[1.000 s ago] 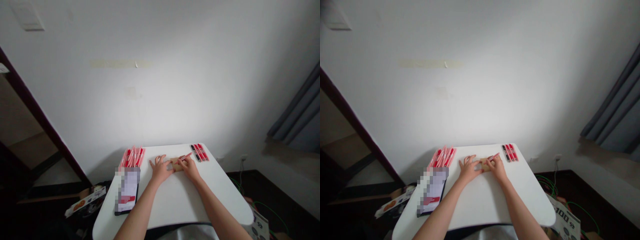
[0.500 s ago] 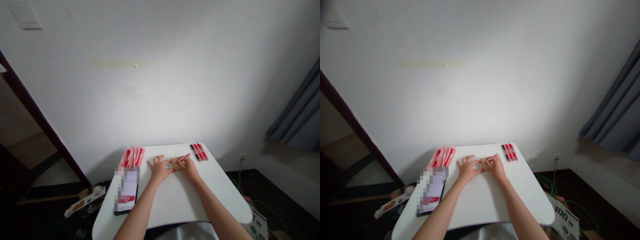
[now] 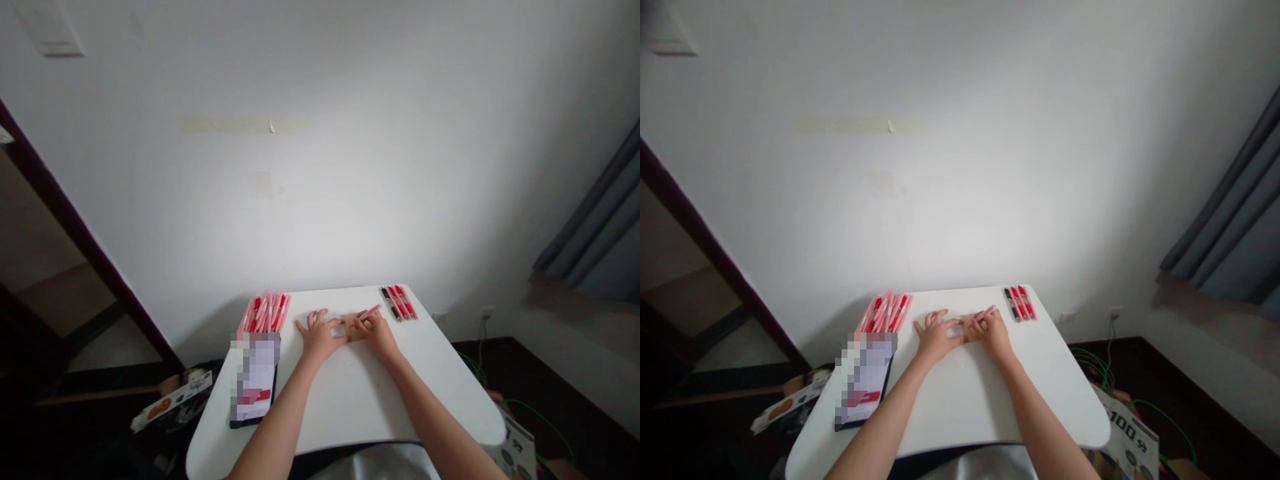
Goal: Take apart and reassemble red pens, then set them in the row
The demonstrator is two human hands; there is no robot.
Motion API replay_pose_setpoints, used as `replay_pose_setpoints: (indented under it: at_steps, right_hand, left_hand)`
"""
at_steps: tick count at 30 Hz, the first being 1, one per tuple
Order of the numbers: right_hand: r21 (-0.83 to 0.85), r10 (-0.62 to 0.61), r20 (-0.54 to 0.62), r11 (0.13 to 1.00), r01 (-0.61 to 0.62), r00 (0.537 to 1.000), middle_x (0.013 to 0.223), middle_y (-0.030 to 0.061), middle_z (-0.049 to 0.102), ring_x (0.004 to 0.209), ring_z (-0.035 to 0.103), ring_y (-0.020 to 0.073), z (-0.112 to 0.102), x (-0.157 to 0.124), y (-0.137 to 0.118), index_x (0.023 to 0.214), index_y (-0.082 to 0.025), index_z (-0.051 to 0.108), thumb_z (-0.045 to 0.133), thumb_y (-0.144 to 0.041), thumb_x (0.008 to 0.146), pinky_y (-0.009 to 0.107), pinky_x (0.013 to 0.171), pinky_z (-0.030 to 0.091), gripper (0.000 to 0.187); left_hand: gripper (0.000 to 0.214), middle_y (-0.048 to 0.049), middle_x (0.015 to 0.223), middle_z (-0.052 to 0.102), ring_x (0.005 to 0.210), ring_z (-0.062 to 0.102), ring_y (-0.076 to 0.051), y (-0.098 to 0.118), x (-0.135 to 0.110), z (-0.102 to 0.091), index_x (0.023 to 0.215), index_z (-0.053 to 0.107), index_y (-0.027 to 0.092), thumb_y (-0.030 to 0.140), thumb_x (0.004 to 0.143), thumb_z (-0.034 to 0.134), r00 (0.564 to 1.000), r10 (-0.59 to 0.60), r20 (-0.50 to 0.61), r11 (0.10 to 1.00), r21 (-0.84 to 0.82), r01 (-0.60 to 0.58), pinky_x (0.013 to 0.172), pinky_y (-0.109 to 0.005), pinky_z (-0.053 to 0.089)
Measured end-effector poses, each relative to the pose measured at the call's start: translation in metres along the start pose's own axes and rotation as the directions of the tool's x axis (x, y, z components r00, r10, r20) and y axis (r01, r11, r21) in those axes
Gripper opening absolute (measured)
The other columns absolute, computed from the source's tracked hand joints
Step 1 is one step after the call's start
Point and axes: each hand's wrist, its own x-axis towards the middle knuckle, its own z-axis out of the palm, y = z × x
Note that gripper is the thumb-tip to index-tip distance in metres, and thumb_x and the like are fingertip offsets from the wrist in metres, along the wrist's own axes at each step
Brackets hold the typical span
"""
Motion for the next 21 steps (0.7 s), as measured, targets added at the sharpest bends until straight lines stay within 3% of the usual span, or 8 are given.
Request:
replay_pose_setpoints:
  at_steps: [21]
  right_hand:
    - [0.076, -0.001, -0.051, 0.997, 0.005, 0.999, 0.091, 0.0076, 0.060, 0.083, 0.057, 0.0195, -0.0016, -0.0005, -0.0026, 0.070, -0.020, 0.065, 0.051, -0.040, 0.082, 0.031, 0.075, 0.045, 0.027]
  left_hand:
    - [0.045, 0.0013, 0.142, 0.043, 0.133, 0.026, -0.034, 0.0018, -0.0002, -0.0015, 0.107, 0.063, 0.047, 0.058, 0.064, 0.068, 0.999, -0.024, 0.023, 1.000, 0.011, 0.023, 0.104, -0.073, 0.003]
